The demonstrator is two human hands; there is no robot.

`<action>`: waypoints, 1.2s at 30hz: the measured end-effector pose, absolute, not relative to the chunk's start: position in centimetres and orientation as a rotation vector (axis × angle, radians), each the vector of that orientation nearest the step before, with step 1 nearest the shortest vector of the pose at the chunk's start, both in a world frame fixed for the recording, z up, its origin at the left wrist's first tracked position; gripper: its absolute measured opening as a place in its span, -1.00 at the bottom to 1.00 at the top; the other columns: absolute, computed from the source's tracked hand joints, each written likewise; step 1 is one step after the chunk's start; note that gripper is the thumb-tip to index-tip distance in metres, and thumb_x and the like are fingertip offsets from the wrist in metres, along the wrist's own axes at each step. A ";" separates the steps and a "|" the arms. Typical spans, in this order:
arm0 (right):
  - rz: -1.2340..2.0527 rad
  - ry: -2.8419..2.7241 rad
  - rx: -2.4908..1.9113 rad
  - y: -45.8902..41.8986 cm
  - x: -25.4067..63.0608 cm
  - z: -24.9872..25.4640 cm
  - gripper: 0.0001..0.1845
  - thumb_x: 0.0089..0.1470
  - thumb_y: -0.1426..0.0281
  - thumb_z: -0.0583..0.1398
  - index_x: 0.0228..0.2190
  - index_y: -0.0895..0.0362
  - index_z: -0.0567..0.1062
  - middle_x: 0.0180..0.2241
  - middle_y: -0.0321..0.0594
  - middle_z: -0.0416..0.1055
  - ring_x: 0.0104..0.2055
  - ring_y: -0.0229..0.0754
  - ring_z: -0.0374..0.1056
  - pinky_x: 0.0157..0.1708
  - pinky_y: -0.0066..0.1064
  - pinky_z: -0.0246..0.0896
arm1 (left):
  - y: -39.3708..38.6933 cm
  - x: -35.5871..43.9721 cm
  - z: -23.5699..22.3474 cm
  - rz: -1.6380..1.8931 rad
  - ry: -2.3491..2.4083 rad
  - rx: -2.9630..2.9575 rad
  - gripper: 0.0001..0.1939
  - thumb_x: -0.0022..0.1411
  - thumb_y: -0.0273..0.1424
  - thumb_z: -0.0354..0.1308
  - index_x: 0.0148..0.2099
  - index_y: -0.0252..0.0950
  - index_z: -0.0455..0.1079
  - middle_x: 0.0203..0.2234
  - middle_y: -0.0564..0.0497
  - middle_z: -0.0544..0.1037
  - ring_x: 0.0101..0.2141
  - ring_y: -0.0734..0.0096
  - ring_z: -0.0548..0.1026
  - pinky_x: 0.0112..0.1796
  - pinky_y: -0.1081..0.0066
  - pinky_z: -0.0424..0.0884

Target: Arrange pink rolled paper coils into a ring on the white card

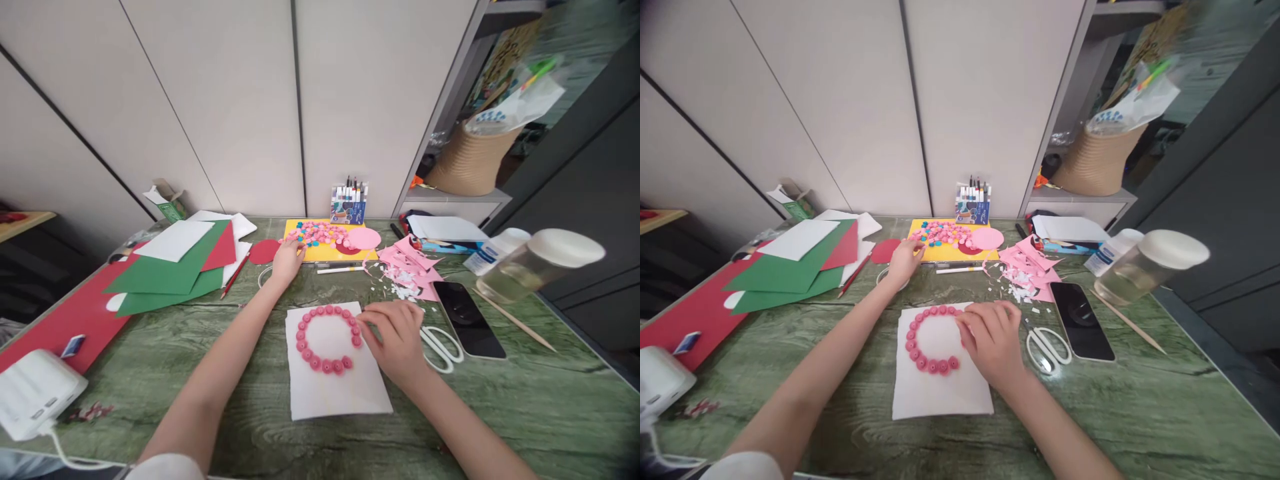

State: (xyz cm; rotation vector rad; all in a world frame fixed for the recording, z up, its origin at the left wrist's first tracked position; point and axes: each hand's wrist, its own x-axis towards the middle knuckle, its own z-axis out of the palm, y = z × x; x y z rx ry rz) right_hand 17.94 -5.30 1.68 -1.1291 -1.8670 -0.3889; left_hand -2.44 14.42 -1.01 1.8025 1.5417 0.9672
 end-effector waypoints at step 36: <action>0.967 -1.318 -1.031 -6.8 15.0 -0.2 -0.50 -0.11 0.47 0.30 -0.14 -0.05 0.26 -0.37 -0.36 0.24 -0.34 -0.26 0.27 -0.29 -0.32 0.17 | -5.6 0.4 -0.6 0.768 0.624 0.556 -0.72 -0.26 -0.41 0.45 -0.43 -0.36 0.48 -0.59 0.07 0.47 -0.51 0.56 0.39 -0.39 0.46 0.22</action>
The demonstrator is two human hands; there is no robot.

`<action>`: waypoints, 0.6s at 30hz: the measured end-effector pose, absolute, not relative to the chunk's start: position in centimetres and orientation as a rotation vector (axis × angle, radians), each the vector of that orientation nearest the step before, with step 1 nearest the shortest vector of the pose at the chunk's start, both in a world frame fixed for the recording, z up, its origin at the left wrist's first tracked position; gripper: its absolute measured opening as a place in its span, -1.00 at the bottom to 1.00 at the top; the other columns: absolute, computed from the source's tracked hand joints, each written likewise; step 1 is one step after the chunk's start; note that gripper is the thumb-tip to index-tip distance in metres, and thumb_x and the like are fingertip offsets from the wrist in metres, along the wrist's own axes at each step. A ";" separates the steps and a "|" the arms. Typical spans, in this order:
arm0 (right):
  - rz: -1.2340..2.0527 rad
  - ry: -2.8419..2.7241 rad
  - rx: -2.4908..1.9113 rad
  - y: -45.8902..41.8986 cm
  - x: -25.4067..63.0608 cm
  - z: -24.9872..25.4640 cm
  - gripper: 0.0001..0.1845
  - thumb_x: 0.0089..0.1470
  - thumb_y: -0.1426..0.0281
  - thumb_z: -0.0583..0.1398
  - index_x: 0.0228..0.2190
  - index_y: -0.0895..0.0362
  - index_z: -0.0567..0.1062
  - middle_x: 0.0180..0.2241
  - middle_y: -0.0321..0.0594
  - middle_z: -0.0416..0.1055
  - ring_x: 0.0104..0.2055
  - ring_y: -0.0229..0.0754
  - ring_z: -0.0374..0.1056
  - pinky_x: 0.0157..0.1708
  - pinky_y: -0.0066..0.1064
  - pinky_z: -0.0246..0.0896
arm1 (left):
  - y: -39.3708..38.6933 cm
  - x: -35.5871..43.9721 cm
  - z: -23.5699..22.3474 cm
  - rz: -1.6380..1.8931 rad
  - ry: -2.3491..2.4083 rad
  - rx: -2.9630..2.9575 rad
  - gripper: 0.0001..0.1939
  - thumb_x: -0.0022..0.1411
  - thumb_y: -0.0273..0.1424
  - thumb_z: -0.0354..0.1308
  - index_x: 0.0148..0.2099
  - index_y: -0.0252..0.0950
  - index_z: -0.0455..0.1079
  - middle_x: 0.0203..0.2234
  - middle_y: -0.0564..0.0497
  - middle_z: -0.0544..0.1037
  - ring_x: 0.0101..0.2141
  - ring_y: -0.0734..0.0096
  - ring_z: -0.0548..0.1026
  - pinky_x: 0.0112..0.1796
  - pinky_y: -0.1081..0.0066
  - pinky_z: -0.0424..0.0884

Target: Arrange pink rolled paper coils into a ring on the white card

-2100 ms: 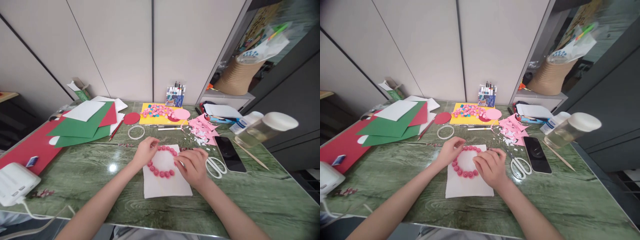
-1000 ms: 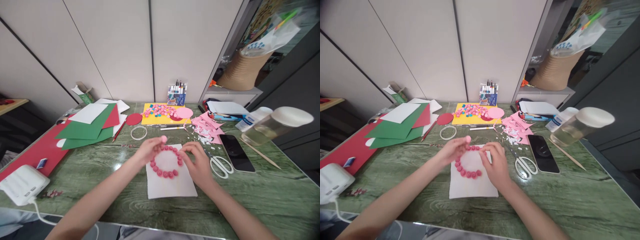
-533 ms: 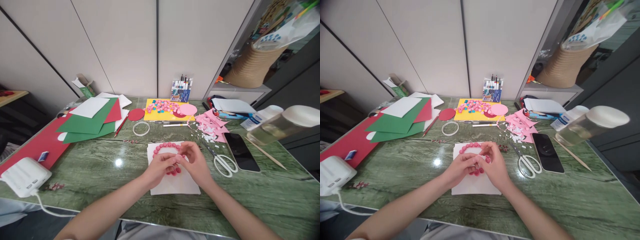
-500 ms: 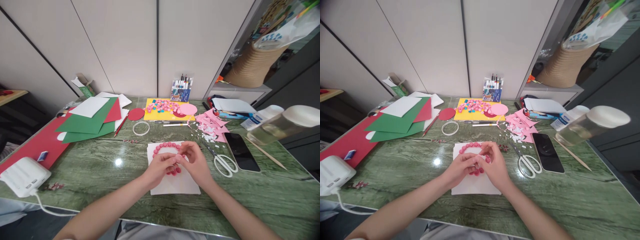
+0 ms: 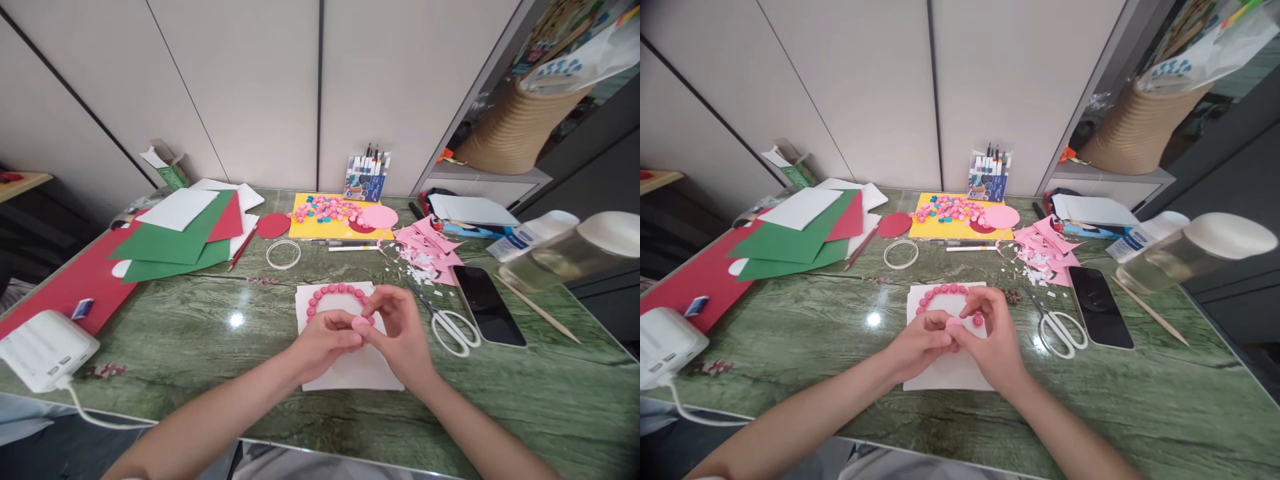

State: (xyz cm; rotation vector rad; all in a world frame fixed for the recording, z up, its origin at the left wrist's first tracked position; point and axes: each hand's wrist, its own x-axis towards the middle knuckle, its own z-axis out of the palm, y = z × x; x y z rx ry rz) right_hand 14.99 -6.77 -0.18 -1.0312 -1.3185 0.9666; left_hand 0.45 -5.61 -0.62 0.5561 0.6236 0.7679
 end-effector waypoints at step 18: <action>1.161 -1.332 -1.179 -6.0 16.7 -0.5 -0.86 0.04 0.30 0.17 -0.41 0.02 0.54 -0.29 -0.24 0.20 -0.19 -0.17 0.19 -0.21 -0.35 0.11 | -4.1 -0.5 -0.5 0.946 0.837 0.651 -0.69 -0.08 -0.38 0.36 -0.22 -0.31 0.49 -0.51 0.01 0.55 -0.45 0.49 0.49 -0.40 0.50 0.32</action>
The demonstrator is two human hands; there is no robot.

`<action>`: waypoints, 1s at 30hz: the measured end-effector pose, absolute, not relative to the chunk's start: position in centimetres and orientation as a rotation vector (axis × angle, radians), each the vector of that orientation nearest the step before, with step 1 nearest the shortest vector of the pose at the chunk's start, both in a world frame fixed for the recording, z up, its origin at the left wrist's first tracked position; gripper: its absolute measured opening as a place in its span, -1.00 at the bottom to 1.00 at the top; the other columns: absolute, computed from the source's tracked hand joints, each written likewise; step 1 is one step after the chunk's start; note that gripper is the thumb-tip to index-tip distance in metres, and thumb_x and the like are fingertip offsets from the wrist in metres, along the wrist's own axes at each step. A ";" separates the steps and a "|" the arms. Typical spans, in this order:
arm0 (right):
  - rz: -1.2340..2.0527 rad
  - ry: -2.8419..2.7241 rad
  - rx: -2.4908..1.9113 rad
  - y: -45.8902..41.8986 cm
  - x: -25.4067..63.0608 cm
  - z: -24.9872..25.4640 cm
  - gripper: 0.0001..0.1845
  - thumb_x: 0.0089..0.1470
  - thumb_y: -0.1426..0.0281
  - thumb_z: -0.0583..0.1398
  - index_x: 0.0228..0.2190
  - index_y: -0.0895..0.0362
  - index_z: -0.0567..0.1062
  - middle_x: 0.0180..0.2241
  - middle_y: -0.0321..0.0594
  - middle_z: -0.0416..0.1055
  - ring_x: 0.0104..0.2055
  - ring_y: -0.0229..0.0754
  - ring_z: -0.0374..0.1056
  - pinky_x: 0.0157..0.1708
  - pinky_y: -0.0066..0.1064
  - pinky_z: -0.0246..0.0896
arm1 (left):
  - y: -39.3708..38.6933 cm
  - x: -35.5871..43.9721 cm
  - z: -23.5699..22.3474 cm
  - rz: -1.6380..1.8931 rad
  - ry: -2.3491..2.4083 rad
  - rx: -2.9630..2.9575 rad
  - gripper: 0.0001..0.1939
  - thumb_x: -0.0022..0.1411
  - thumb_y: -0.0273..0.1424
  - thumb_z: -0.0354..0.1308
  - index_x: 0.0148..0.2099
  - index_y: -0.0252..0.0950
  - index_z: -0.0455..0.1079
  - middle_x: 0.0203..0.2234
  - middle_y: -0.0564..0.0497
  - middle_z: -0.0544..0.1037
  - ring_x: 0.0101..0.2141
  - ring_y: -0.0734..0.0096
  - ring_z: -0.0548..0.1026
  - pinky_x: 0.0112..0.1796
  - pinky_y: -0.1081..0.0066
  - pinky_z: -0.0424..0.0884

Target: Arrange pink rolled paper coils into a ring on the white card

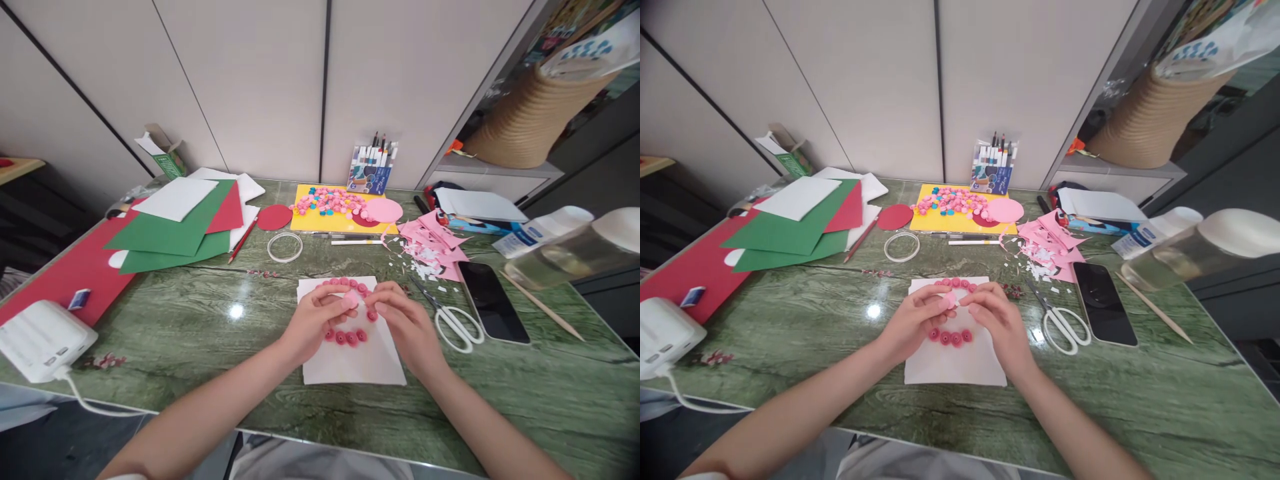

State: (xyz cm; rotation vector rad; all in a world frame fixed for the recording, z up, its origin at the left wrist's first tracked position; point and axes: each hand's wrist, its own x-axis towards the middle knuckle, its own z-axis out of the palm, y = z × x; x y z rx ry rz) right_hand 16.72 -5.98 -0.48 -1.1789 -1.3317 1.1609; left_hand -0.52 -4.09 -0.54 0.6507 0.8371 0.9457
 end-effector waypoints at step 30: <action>0.952 -1.590 -1.328 -6.1 16.4 0.3 -0.80 0.08 0.34 0.13 -0.31 -0.03 0.55 -0.30 -0.22 0.25 -0.18 -0.16 0.23 -0.19 -0.30 0.16 | -3.9 -0.4 -1.0 1.023 1.058 1.151 -0.76 -0.03 -0.39 0.30 -0.23 -0.25 0.55 -0.26 -0.04 0.61 -0.25 0.33 0.54 -0.20 0.40 0.45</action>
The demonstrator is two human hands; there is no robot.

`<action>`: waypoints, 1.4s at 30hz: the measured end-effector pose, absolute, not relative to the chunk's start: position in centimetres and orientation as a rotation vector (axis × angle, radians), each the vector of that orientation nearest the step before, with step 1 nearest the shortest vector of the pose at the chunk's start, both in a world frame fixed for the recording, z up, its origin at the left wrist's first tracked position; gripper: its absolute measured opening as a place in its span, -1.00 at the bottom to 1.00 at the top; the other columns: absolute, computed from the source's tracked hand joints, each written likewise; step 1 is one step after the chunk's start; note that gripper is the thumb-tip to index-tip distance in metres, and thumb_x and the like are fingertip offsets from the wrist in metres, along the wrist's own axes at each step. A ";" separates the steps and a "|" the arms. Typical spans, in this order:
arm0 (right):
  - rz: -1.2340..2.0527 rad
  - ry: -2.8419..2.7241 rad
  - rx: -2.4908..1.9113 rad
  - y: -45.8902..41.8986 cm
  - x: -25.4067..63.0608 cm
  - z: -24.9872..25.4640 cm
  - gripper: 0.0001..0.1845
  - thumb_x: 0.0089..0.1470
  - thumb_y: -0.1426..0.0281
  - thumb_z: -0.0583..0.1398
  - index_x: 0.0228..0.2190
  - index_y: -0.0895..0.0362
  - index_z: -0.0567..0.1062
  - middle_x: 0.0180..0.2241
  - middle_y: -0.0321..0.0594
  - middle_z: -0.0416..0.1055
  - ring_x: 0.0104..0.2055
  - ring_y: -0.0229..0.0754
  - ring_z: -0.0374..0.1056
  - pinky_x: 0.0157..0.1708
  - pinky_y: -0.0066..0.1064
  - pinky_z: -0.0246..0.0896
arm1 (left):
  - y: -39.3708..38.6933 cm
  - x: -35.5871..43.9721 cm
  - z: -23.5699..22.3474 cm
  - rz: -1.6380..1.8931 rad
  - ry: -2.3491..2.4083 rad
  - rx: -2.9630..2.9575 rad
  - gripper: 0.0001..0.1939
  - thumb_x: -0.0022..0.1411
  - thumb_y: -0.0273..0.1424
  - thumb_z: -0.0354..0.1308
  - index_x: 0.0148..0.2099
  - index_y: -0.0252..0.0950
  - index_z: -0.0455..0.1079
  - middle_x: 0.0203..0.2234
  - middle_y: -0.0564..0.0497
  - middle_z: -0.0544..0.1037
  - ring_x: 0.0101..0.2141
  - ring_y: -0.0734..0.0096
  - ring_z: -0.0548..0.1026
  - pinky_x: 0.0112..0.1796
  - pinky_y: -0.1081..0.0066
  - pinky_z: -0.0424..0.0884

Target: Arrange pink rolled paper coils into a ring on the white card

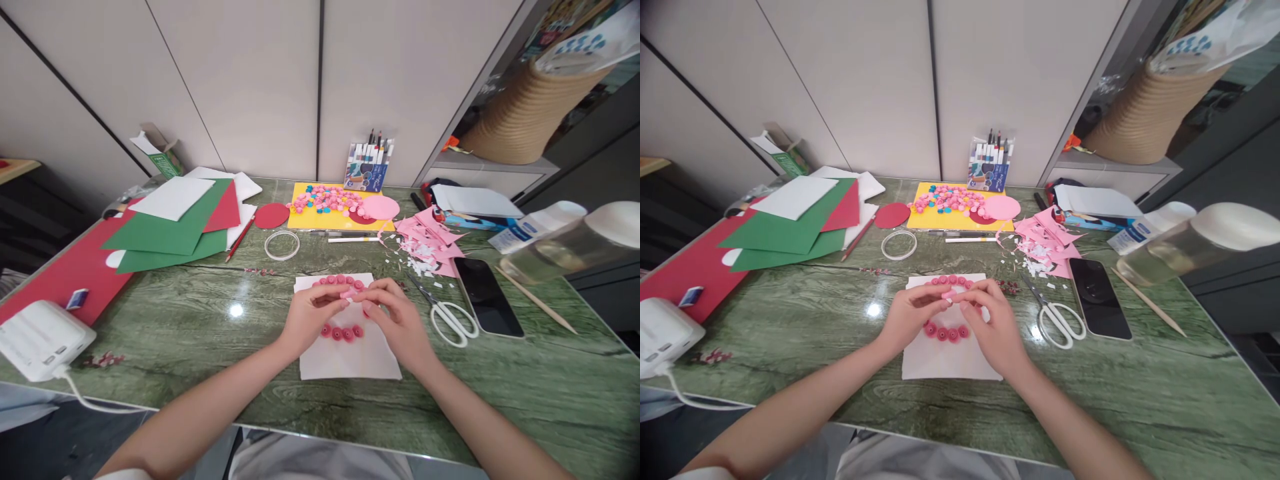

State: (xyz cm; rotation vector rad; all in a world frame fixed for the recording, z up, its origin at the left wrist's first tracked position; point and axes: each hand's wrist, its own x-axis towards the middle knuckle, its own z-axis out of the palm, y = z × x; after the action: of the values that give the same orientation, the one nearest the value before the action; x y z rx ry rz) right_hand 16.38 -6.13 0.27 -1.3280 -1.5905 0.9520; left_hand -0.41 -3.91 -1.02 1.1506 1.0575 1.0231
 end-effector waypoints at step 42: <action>0.678 -1.774 -1.374 -6.7 16.1 0.7 -0.80 0.11 0.43 0.08 -0.33 0.04 0.50 -0.29 -0.23 0.23 -0.20 -0.21 0.25 -0.20 -0.34 0.16 | -4.2 -0.4 -1.3 1.031 1.083 1.256 -0.81 0.01 -0.42 0.27 -0.25 -0.28 0.53 -0.30 -0.02 0.61 -0.28 0.36 0.56 -0.21 0.41 0.49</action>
State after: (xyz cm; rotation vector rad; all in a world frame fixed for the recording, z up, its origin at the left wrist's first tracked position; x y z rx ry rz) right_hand 16.13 -6.66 0.68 -1.3741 -1.7735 0.6777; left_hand -0.37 -4.21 -1.34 1.2556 1.0831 1.0309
